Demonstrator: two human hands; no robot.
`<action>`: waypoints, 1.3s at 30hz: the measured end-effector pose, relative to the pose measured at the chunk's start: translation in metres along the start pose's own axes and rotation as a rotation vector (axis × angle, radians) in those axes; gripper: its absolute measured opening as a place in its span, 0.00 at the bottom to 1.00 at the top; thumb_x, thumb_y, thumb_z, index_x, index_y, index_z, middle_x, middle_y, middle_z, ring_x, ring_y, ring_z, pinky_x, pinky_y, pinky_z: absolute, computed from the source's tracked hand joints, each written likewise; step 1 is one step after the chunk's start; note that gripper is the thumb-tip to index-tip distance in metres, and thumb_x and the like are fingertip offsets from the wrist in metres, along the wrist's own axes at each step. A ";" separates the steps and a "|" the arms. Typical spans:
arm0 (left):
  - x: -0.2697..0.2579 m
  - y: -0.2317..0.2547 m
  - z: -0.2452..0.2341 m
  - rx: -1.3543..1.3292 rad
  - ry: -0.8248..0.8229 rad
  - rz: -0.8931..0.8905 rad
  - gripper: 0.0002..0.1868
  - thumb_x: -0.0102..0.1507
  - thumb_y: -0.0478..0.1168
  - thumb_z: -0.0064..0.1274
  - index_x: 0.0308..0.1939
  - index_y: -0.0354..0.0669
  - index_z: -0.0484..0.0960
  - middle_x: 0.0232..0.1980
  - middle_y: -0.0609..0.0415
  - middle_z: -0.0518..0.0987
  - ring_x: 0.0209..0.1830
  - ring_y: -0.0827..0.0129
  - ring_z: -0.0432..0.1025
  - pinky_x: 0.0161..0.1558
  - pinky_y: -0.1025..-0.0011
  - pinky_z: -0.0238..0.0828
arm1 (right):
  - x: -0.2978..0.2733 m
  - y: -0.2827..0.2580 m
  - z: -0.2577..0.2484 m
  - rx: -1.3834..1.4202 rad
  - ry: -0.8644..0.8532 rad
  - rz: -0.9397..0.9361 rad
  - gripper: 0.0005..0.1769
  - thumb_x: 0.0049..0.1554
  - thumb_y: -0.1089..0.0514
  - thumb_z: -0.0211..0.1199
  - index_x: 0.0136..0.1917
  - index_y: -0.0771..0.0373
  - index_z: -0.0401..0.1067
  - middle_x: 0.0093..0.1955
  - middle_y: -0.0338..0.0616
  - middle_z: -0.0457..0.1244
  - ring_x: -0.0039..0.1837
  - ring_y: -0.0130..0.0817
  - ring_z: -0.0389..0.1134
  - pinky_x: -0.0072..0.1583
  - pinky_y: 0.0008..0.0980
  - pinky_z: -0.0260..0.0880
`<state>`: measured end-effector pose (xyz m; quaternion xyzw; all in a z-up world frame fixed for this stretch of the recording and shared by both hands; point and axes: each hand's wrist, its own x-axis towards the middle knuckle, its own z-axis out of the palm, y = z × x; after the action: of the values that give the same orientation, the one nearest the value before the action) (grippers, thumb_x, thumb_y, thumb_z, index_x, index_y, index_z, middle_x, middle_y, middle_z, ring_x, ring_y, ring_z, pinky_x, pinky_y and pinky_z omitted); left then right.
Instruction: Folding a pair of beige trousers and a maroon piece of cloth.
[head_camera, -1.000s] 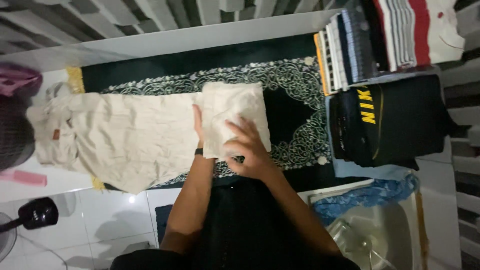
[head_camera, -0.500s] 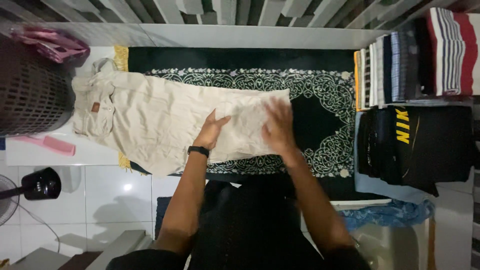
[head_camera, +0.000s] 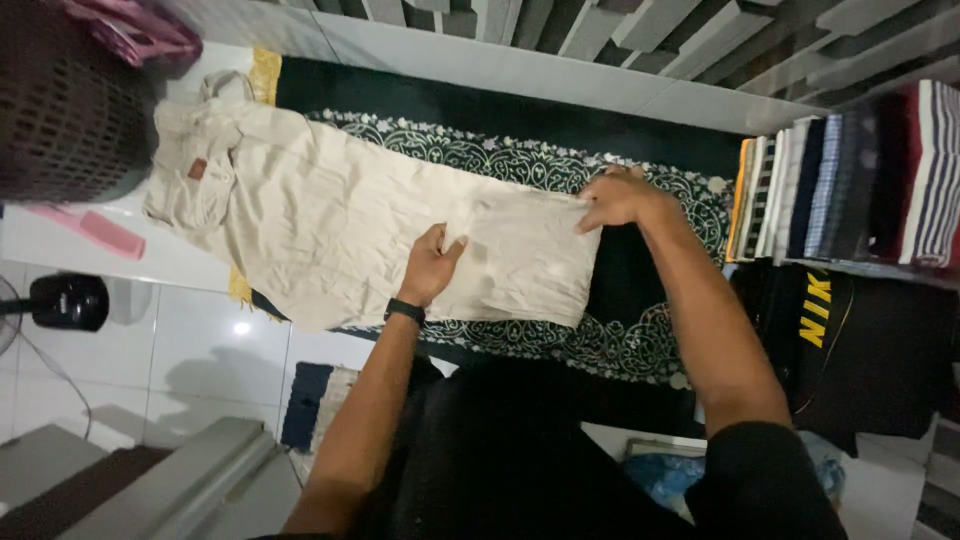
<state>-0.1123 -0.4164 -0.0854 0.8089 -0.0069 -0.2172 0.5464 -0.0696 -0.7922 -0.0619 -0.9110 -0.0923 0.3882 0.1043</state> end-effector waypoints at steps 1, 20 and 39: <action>-0.002 -0.002 0.001 -0.001 0.005 -0.012 0.17 0.70 0.42 0.57 0.58 0.35 0.78 0.47 0.46 0.78 0.47 0.66 0.70 0.49 0.70 0.69 | 0.001 0.002 0.002 0.000 -0.010 -0.008 0.31 0.43 0.33 0.72 0.53 0.54 0.81 0.50 0.42 0.69 0.67 0.44 0.58 0.68 0.51 0.49; -0.135 0.056 0.163 -0.559 -0.080 -0.400 0.22 0.63 0.43 0.61 0.54 0.38 0.70 0.31 0.57 0.79 0.22 0.75 0.70 0.25 0.72 0.69 | 0.009 0.040 0.010 0.334 -0.016 -0.075 0.32 0.48 0.44 0.70 0.67 0.47 0.75 0.62 0.48 0.62 0.67 0.48 0.59 0.69 0.47 0.57; -0.126 0.048 0.222 -0.661 -0.039 -0.551 0.20 0.68 0.50 0.59 0.36 0.37 0.73 0.28 0.54 0.76 0.17 0.77 0.65 0.21 0.75 0.64 | -0.002 0.025 0.006 0.406 0.025 -0.132 0.22 0.52 0.47 0.70 0.57 0.59 0.79 0.50 0.48 0.71 0.53 0.40 0.69 0.57 0.43 0.68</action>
<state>-0.2952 -0.5998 -0.0677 0.5577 0.2691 -0.3607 0.6974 -0.0726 -0.8164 -0.0712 -0.8680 -0.0701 0.3797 0.3122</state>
